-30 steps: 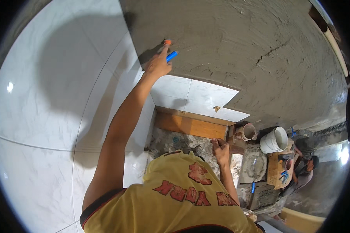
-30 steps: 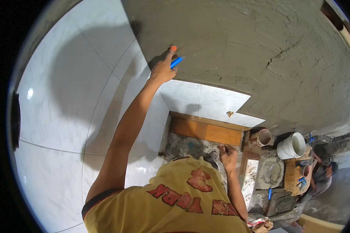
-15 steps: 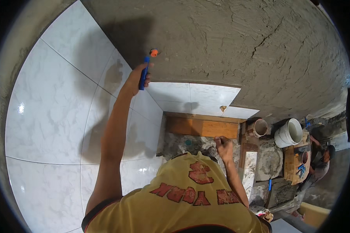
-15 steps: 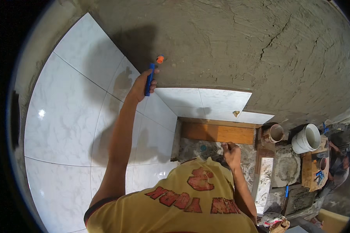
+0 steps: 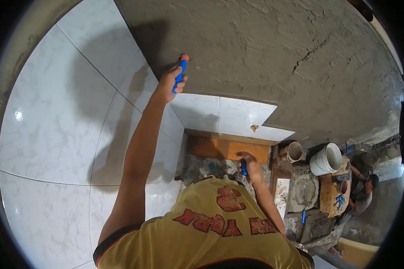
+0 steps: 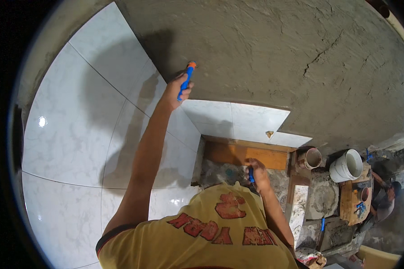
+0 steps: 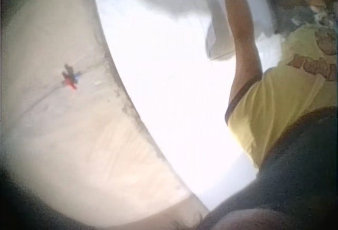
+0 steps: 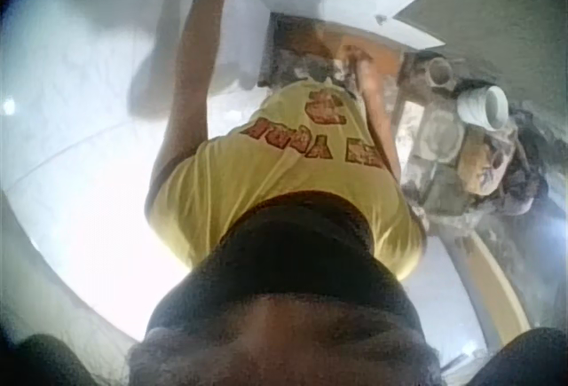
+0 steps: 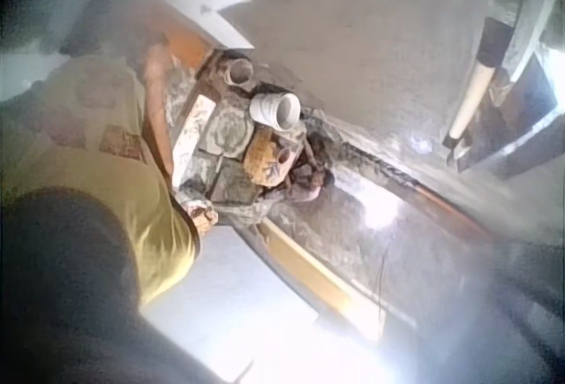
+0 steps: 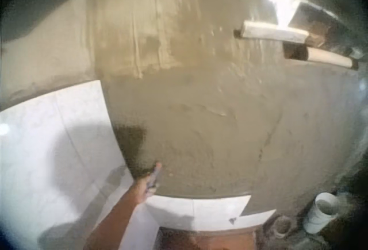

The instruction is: The person applies white sealant tape to the end of a blue plastic pipe and a blue plastic valve, then attempts to screw the pipe into a wall fitting by hand.

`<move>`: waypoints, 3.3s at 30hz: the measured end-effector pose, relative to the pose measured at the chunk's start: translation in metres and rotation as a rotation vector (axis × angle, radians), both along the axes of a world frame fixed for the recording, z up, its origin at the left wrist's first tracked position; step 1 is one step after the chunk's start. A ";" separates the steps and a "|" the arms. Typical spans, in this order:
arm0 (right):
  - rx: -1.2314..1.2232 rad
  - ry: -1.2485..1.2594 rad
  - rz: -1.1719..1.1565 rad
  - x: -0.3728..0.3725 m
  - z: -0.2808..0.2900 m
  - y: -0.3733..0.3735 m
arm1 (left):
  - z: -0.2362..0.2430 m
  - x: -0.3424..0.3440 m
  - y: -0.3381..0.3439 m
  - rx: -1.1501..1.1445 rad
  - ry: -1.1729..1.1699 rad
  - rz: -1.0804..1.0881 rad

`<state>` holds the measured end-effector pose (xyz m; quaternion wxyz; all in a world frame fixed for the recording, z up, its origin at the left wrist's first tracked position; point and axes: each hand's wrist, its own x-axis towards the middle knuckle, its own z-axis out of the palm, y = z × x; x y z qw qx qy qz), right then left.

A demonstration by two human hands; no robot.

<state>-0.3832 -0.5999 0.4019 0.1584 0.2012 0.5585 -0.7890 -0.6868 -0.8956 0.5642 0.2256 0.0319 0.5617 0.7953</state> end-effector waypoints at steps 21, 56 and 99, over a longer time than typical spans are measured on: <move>0.061 0.828 0.128 -0.050 0.174 -0.012 | -0.016 0.010 0.001 0.200 -0.040 0.090; 0.245 0.625 0.124 -0.060 0.115 -0.128 | -0.075 0.254 0.001 -0.144 0.223 0.183; -0.080 0.110 -0.017 0.013 0.046 -0.143 | -0.110 0.307 -0.003 0.214 -0.319 -0.118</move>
